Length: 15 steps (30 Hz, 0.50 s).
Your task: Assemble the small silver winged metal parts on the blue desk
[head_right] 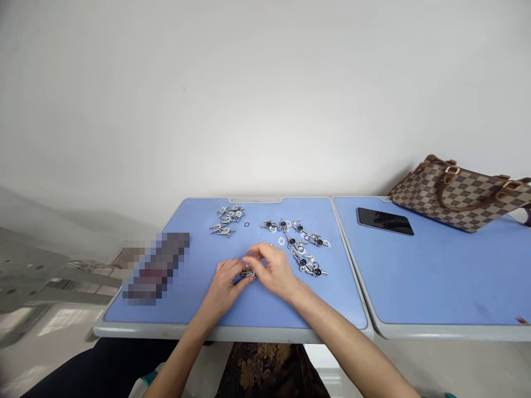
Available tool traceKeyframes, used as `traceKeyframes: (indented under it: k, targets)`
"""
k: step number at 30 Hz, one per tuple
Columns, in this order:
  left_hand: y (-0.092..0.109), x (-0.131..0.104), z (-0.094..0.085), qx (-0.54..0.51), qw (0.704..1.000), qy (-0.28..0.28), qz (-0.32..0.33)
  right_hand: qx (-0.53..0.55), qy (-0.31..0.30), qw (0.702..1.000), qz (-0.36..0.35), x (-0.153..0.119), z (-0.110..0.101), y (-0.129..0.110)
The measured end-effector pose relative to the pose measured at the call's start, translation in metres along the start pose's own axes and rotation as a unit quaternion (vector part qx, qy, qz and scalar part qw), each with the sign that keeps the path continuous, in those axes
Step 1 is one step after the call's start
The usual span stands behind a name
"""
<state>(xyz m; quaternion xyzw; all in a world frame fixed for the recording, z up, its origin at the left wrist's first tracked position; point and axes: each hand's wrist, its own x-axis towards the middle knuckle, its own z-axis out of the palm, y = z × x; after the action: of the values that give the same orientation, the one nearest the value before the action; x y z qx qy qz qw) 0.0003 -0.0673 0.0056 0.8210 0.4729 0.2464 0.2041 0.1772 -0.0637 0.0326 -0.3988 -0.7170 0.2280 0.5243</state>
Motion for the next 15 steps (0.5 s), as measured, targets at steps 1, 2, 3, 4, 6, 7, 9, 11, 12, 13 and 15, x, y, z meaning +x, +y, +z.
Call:
traceKeyframes:
  k: [1, 2, 3, 4, 6, 7, 9, 11, 12, 13, 15]
  targets:
    - [0.001, 0.0, -0.001, -0.003, 1.0, -0.009, 0.0, 0.015, 0.023, 0.999, 0.024, 0.001, -0.005, 0.002]
    - [0.002, 0.0, -0.002, -0.007, 1.0, -0.016, 0.0, 0.02, 0.038, 0.998, 0.037, 0.001, -0.009, 0.003]
    - [0.002, 0.001, -0.003, -0.01, 1.0, -0.023, 0.0, 0.015, 0.039, 0.998, 0.038, 0.002, -0.013, 0.005]
    - [0.003, 0.001, -0.004, -0.011, 1.0, -0.026, -0.001, 0.006, 0.032, 0.999, 0.031, 0.002, -0.017, 0.006]
    - [0.002, 0.001, -0.004, -0.01, 1.0, -0.024, -0.003, -0.011, 0.0, 1.0, 0.012, 0.003, -0.021, 0.007]
    - [0.002, 0.001, -0.004, -0.01, 1.0, -0.022, -0.003, -0.015, -0.016, 1.0, 0.004, 0.003, -0.021, 0.007]
    - [0.001, 0.001, -0.003, -0.01, 1.0, -0.019, -0.002, -0.018, -0.036, 0.999, -0.003, 0.003, -0.02, 0.006]
    - [0.0, 0.001, -0.003, -0.011, 1.0, -0.018, 0.0, -0.023, -0.042, 0.999, -0.007, 0.003, -0.018, 0.006]
    - [0.0, 0.001, -0.002, -0.011, 1.0, -0.019, 0.001, -0.026, -0.044, 0.999, -0.011, 0.003, -0.018, 0.006]
    - [0.0, 0.001, -0.002, -0.011, 1.0, -0.019, 0.001, -0.029, -0.047, 0.998, -0.015, 0.002, -0.017, 0.007]
    - [0.0, 0.001, -0.002, -0.011, 1.0, -0.021, 0.001, -0.036, -0.055, 0.998, -0.024, 0.002, -0.017, 0.008]
